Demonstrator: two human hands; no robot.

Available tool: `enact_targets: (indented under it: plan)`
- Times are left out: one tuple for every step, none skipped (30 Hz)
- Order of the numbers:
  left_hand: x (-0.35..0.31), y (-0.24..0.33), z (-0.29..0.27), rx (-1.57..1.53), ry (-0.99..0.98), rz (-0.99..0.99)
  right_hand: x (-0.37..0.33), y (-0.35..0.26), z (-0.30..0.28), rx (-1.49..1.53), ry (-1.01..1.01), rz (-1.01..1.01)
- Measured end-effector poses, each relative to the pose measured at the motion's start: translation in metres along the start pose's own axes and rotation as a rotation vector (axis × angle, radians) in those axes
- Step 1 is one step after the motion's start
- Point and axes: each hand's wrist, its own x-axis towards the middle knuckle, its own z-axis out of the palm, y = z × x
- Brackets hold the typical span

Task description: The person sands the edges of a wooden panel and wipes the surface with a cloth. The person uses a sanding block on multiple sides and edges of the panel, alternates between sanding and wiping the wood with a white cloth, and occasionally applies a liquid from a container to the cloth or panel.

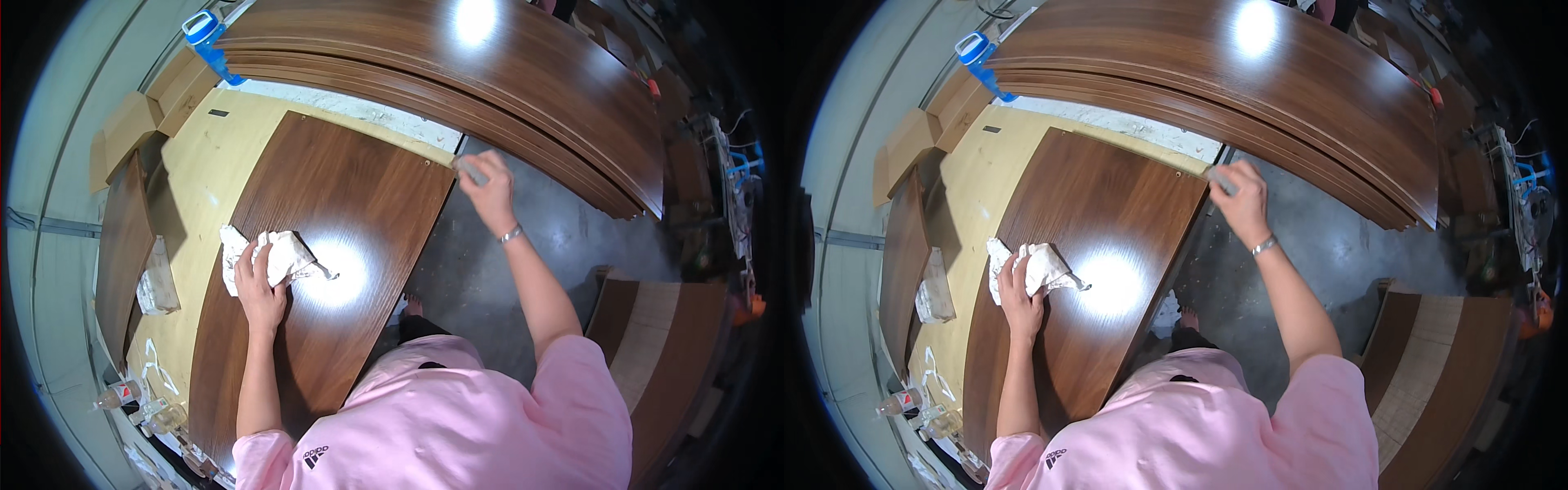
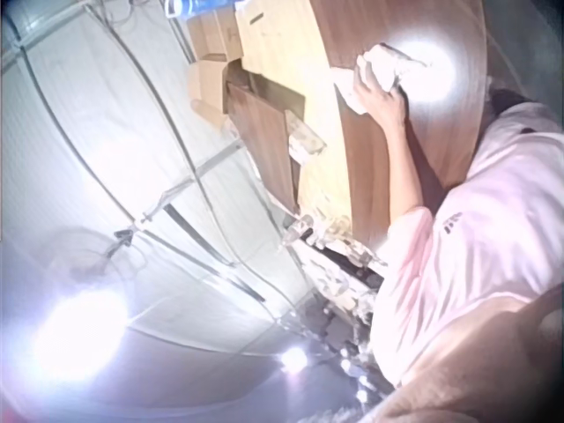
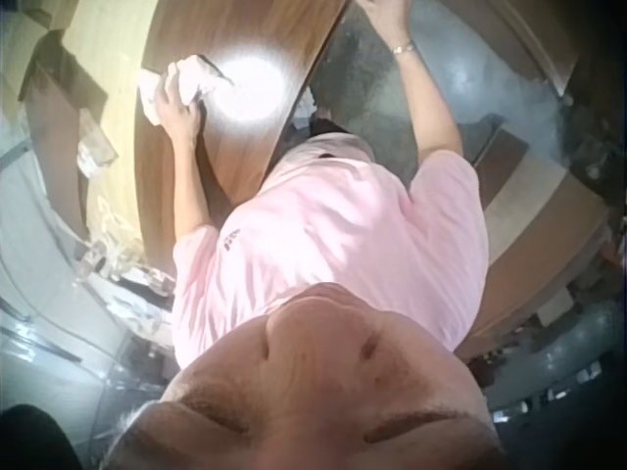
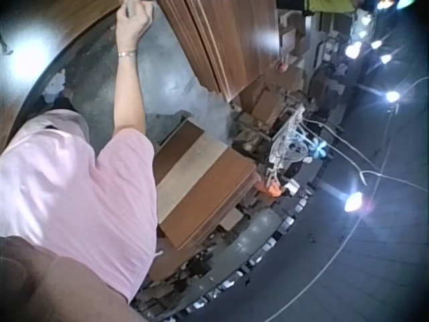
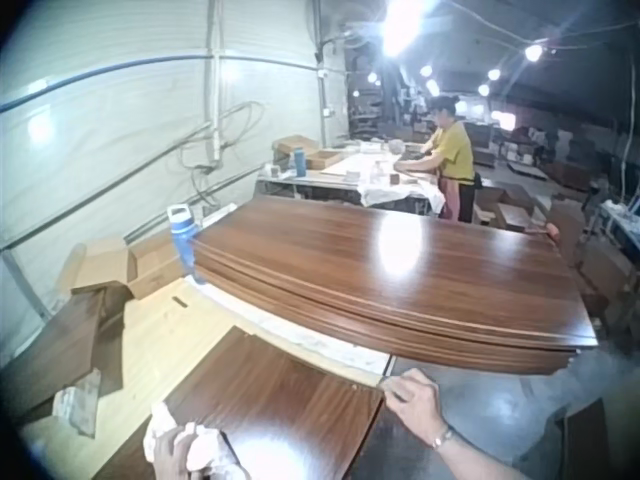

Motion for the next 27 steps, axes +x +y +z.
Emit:
enact_targets:
  plan:
    - [0.000, -0.001, 0.001, 0.001, 0.003, -0.002, 0.009, 0.006, 0.001, 0.020, 0.009, 0.022]
    - [0.000, -0.002, 0.002, -0.006, 0.006, 0.000, 0.014, 0.008, 0.001, 0.038, 0.019, 0.045]
    - [-0.001, -0.002, 0.002, -0.010, 0.008, -0.003, 0.012, 0.005, 0.002, 0.042, 0.016, 0.041]
    - [-0.002, -0.002, 0.001, -0.009, 0.010, -0.006, 0.008, 0.000, 0.003, 0.034, -0.001, -0.013]
    - [-0.001, -0.002, 0.000, -0.014, 0.014, -0.009, 0.003, -0.007, 0.003, 0.025, -0.017, -0.066]
    - [-0.002, -0.002, 0.001, -0.021, 0.015, -0.014, -0.013, -0.019, 0.005, 0.092, -0.024, 0.006]
    - [-0.002, -0.002, -0.001, -0.020, 0.017, -0.019, -0.027, -0.031, 0.004, 0.103, -0.064, -0.017]
    - [-0.003, -0.001, -0.001, -0.013, 0.013, -0.025, -0.044, -0.042, 0.002, 0.095, -0.108, -0.119]
    - [-0.003, 0.000, -0.002, -0.011, 0.007, -0.028, -0.061, -0.056, -0.002, 0.160, -0.159, -0.133]
    - [-0.003, -0.004, -0.001, -0.011, 0.011, -0.031, -0.079, -0.068, -0.004, 0.221, -0.224, -0.137]
    - [-0.004, -0.012, 0.003, -0.055, 0.030, -0.025, -0.087, -0.075, -0.007, 0.238, -0.261, -0.132]
    - [-0.005, -0.023, 0.008, -0.100, 0.049, -0.022, -0.091, -0.079, -0.008, 0.254, -0.301, -0.129]
    - [-0.003, -0.035, 0.009, -0.081, 0.086, -0.045, -0.087, -0.076, -0.008, 0.223, -0.250, -0.112]
    - [-0.001, -0.048, 0.009, -0.084, 0.147, -0.111, -0.079, -0.070, -0.008, 0.192, -0.199, -0.095]
    - [0.001, -0.067, 0.009, -0.052, 0.187, -0.174, -0.069, -0.064, -0.007, 0.152, -0.179, -0.082]
    - [0.002, -0.088, 0.008, -0.018, 0.228, -0.233, -0.062, -0.061, -0.007, 0.133, -0.167, -0.057]
    - [0.002, -0.101, 0.004, -0.035, 0.231, -0.281, -0.059, -0.058, -0.006, 0.125, -0.163, -0.060]
    - [0.001, -0.113, 0.001, -0.055, 0.232, -0.327, -0.060, -0.055, -0.005, 0.114, -0.159, -0.062]
    - [0.000, -0.116, -0.003, -0.084, 0.216, -0.383, -0.065, -0.056, -0.005, 0.107, -0.161, -0.059]
    - [-0.001, -0.118, -0.005, -0.149, 0.168, -0.415, -0.072, -0.059, -0.005, 0.145, -0.150, -0.047]
    - [-0.006, -0.124, -0.006, -0.152, 0.176, -0.377, -0.081, -0.065, -0.002, 0.189, -0.147, -0.041]
    - [-0.010, -0.127, -0.007, -0.156, 0.182, -0.336, -0.092, -0.072, -0.001, 0.186, -0.154, -0.041]
    - [-0.015, -0.131, -0.008, -0.159, 0.181, -0.342, -0.103, -0.081, -0.001, 0.185, -0.141, -0.044]
    - [-0.017, -0.132, -0.009, -0.170, 0.173, -0.315, -0.113, -0.089, 0.001, 0.183, -0.124, -0.049]
    - [-0.024, -0.135, -0.013, -0.180, 0.167, -0.288, -0.124, -0.099, 0.003, 0.180, -0.127, -0.055]
    - [-0.038, -0.140, -0.018, -0.183, 0.172, -0.293, -0.136, -0.110, 0.005, 0.162, -0.122, -0.083]
    - [-0.049, -0.147, -0.022, -0.163, 0.173, -0.241, -0.146, -0.119, 0.006, 0.143, -0.114, -0.115]
